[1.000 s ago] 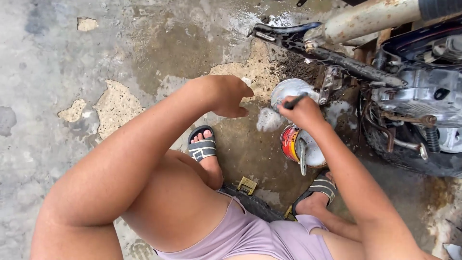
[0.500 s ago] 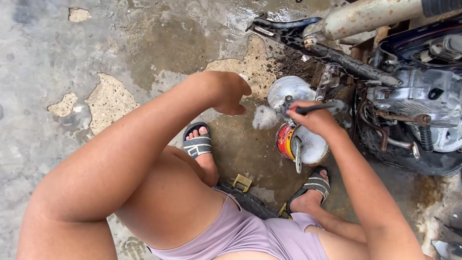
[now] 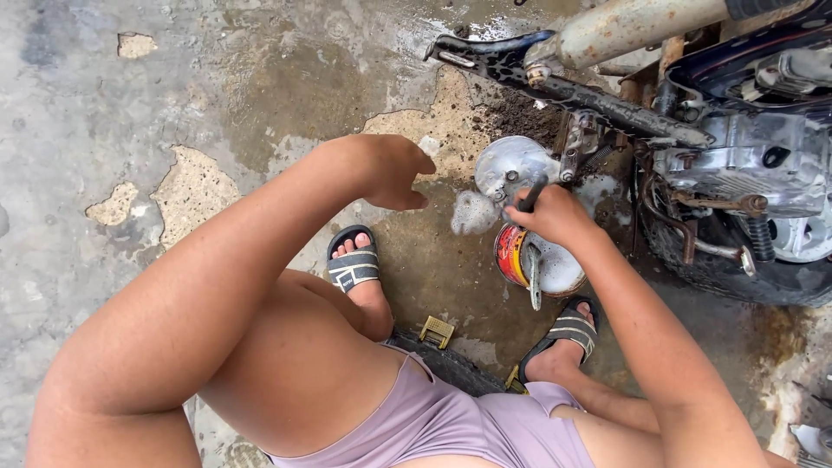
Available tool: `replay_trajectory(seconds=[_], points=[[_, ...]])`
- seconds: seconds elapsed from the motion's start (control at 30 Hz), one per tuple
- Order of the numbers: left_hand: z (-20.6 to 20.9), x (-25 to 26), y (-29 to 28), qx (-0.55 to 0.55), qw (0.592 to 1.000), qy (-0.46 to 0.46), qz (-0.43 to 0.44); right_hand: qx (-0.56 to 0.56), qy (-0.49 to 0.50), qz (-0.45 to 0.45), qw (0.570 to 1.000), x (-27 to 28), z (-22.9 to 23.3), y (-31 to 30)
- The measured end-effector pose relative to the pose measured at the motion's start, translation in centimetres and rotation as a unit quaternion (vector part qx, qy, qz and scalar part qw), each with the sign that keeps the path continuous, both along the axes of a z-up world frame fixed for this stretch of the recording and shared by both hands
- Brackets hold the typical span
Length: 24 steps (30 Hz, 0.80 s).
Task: The person sits on the ground and scrubs the lower frame and engine area of a motorcycle using a brush and soapy water from a bucket. They repeatedly dip the brush into the bucket and scrub various parts of the bike's undercarriage.
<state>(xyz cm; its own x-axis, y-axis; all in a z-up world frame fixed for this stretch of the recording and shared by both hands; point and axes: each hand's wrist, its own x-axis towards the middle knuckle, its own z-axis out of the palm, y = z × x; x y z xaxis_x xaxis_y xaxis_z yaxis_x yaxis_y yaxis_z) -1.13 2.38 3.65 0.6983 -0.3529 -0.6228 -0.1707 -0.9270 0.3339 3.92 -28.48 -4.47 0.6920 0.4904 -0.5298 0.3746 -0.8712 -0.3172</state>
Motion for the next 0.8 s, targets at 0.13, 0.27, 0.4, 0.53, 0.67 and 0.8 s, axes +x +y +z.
replay_trajectory(seconds=[0.13, 0.27, 0.4, 0.53, 0.67, 0.8], points=[[-0.3, 0.1, 0.1, 0.005, 1.000, 0.003, 0.002, -0.018, 0.022, -0.022, 0.999, 0.2, 1.3, 0.8], [0.2, 0.1, -0.3, 0.005, 1.000, 0.006, -0.005, 0.012, 0.018, -0.013, 1.000, 0.7, 0.8, -0.2], [0.5, 0.0, -0.4, -0.005, 1.000, 0.006, -0.001, 0.034, 0.029, -0.037, 0.998, 1.0, 1.8, -0.3], [0.4, 0.3, -0.2, -0.006, 1.000, 0.019, -0.003, -0.004, 0.060, -0.026, 0.998, 0.4, 2.1, -1.6], [0.0, 0.4, -0.2, 0.001, 1.000, 0.022, 0.007, 0.082, 0.051, -0.049, 0.994, 0.7, 0.1, -3.4], [0.1, 0.5, -0.7, 0.016, 0.999, 0.033, 0.002, 0.057, 0.063, -0.044, 0.995, -0.1, 0.2, -5.0]])
